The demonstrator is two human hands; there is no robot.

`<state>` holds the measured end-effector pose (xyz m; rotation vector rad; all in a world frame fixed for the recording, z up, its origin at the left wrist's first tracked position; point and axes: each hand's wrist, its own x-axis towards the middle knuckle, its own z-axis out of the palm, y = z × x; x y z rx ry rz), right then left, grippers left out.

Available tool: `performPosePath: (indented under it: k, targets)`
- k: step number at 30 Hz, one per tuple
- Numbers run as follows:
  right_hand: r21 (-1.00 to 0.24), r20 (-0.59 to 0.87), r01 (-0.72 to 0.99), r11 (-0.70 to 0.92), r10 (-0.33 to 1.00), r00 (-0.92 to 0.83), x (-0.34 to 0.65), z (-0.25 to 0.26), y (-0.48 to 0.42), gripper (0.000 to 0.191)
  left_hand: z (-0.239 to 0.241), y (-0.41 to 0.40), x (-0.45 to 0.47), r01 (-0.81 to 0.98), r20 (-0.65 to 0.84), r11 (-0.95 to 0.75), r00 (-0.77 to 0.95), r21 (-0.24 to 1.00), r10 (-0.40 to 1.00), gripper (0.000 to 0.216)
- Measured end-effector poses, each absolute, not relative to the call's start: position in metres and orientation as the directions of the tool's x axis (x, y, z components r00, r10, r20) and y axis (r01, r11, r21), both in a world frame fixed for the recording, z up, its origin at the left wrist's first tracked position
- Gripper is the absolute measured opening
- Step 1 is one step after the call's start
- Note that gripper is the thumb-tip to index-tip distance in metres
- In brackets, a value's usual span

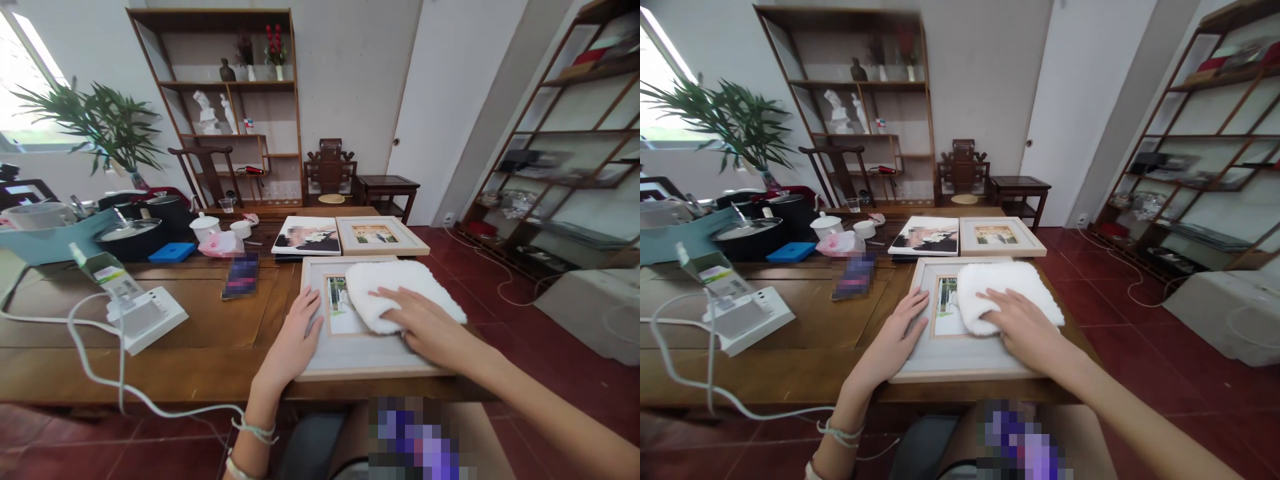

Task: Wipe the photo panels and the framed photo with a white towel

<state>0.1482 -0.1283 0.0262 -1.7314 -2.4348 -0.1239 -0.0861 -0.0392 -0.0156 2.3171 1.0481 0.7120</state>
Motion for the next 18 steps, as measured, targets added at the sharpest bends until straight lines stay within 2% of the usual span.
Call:
performPosePath:
  k: [4,7,12,18]
  targets:
    - [0.056,0.298,0.962,0.267,0.915,-0.271,0.173,0.017,-0.088,0.060,-0.016,-0.039,-0.087,0.518,0.255,-0.586,0.574,0.622,0.778,0.044]
    - [0.087,0.302,0.971,0.224,0.923,-0.240,0.181,0.016,-0.067,0.054,-0.016,-0.039,-0.088,0.515,0.260,-0.587,0.571,0.625,0.779,0.043]
    - [0.081,0.225,0.964,0.253,0.938,-0.265,0.169,0.018,-0.071,0.046,-0.016,-0.039,-0.087,0.515,0.255,-0.579,0.567,0.632,0.783,0.042]
    - [-0.052,0.029,0.958,0.282,0.959,-0.281,0.145,0.039,-0.134,0.043,-0.017,-0.039,-0.087,0.500,0.277,-0.588,0.564,0.636,0.778,0.041]
